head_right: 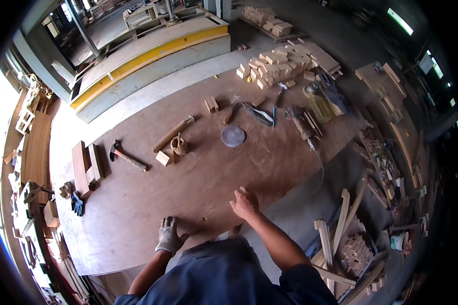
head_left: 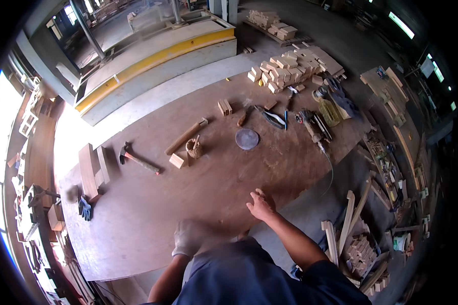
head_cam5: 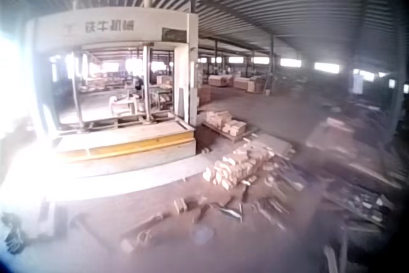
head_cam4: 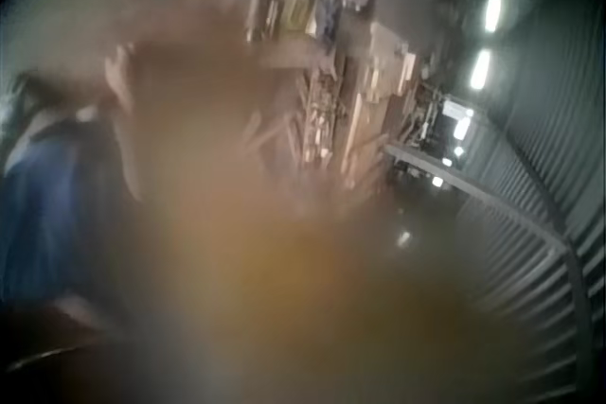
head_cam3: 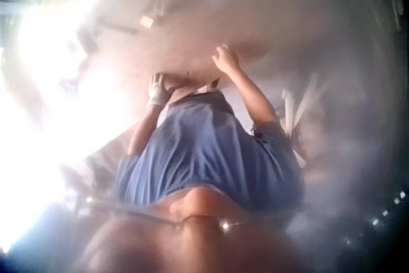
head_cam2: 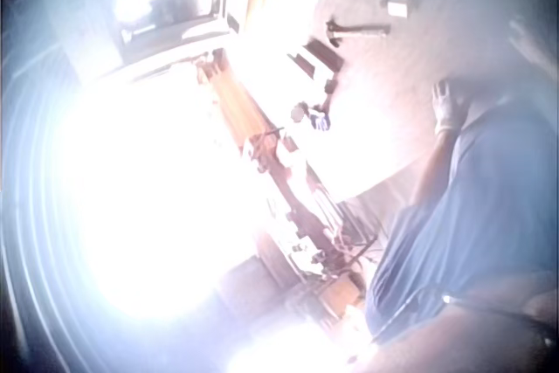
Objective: The person walks through a workshop, picks up wooden planks from a pile, and places them onto a workbench. They repeatedly pick up individual planks, inspect them by turning them over, and stack them neatly on the table.
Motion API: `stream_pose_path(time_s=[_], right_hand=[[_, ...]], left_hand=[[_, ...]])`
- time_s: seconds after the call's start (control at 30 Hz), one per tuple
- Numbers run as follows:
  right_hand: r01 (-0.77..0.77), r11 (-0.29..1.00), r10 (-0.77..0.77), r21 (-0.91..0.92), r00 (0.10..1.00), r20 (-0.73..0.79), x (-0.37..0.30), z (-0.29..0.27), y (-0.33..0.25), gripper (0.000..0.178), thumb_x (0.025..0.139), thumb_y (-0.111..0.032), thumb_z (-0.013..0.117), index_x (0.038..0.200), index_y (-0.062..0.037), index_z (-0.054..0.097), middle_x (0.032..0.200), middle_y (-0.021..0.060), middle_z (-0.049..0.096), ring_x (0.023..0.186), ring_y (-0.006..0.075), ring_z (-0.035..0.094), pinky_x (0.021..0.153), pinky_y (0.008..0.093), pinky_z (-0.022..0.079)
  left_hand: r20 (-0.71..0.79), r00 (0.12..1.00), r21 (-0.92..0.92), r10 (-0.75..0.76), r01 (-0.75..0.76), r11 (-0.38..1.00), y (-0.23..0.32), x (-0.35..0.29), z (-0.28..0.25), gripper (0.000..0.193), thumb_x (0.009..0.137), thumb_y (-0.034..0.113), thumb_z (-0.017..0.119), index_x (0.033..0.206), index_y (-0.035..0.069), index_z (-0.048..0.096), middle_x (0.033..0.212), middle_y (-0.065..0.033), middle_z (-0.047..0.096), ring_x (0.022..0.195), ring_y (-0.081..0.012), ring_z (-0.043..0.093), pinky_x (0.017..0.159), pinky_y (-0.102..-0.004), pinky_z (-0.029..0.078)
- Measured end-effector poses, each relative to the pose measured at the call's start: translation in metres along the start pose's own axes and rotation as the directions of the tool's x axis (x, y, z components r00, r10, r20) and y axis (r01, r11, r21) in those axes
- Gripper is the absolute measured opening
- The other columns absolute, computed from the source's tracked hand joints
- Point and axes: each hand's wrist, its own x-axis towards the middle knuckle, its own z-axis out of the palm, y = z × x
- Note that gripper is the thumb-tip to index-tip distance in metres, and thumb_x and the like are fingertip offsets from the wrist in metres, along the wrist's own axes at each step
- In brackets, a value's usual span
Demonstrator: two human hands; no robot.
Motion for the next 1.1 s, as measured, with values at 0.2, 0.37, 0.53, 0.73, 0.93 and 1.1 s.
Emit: stream_pose_path(time_s=[0.2, 0.37, 0.53, 0.73, 0.93, 1.1], right_hand=[[0.126, 0.924, -0.118, -0.361, 0.992, 0.043, 0.018, -0.039, -0.008, 0.070, 0.073, -0.035, 0.075, 0.126, 0.0048, 0.051, 0.136, 0.0281, 0.042, 0.125, 0.0415, 0.042, 0.105, 0.0446, 0.039], [0.096, 0.881, -0.049, -0.463, 0.992, 0.113, 0.016, -0.043, -0.011, 0.078, 0.074, -0.037, 0.075, 0.131, 0.0085, 0.046, 0.136, 0.0314, 0.040, 0.126, 0.0418, 0.042, 0.104, 0.0439, 0.041], [0.061, 0.935, 0.000, -0.349, 0.985, 0.170, 0.017, -0.049, -0.019, 0.078, 0.077, -0.036, 0.074, 0.136, 0.0058, 0.044, 0.145, 0.0278, 0.035, 0.134, 0.0415, 0.035, 0.108, 0.0489, 0.036], [0.040, 0.943, 0.032, -0.330, 0.977, 0.210, 0.016, -0.052, -0.023, 0.079, 0.077, -0.036, 0.075, 0.138, 0.0031, 0.043, 0.147, 0.0287, 0.033, 0.136, 0.0424, 0.033, 0.110, 0.0471, 0.036], [0.057, 0.962, 0.031, -0.267, 0.949, 0.313, 0.056, -0.073, -0.023, 0.072, 0.081, -0.034, 0.071, 0.137, 0.0017, 0.044, 0.146, 0.0316, 0.034, 0.136, 0.0471, 0.032, 0.112, 0.0499, 0.032], [0.194, 0.952, -0.171, -0.239, 0.979, 0.112, 0.120, -0.064, 0.007, 0.075, 0.082, -0.037, 0.069, 0.142, -0.0025, 0.041, 0.151, 0.0258, 0.029, 0.139, 0.0425, 0.028, 0.113, 0.0532, 0.028]], left_hand=[[-0.066, 0.997, -0.037, 0.034, -0.037, 0.999, 0.005, 0.009, 0.008, 0.081, 0.070, 0.037, 0.079, 0.133, -0.001, 0.047, 0.138, -0.0254, 0.043, 0.132, -0.0441, 0.035, 0.109, -0.0481, 0.034], [-0.022, 1.000, -0.010, -0.013, 0.013, 1.000, 0.006, 0.012, 0.026, 0.091, 0.069, 0.044, 0.081, 0.139, 0.000, 0.043, 0.147, -0.0259, 0.035, 0.139, -0.0430, 0.028, 0.114, -0.0483, 0.029], [-0.010, 0.998, -0.009, -0.065, 0.065, 0.998, 0.008, 0.007, 0.018, 0.091, 0.072, 0.044, 0.079, 0.142, 0.001, 0.039, 0.150, -0.0259, 0.031, 0.142, -0.0421, 0.023, 0.112, -0.0516, 0.027], [-0.050, 0.995, -0.003, -0.082, 0.082, 0.997, 0.007, 0.002, 0.027, 0.087, 0.075, 0.042, 0.076, 0.142, 0.002, 0.040, 0.150, -0.0253, 0.030, 0.142, -0.0422, 0.022, 0.112, -0.0528, 0.027], [-0.055, 0.988, -0.048, -0.148, 0.145, 0.988, 0.018, 0.011, 0.018, 0.085, 0.075, 0.043, 0.076, 0.141, 0.001, 0.042, 0.149, -0.0236, 0.033, 0.141, -0.0412, 0.025, 0.112, -0.0509, 0.028], [-0.104, 0.964, -0.068, -0.246, 0.240, 0.968, 0.026, 0.019, 0.031, 0.086, 0.074, 0.044, 0.076, 0.140, 0.000, 0.043, 0.147, -0.0259, 0.035, 0.140, -0.0427, 0.027, 0.113, -0.0490, 0.028]])
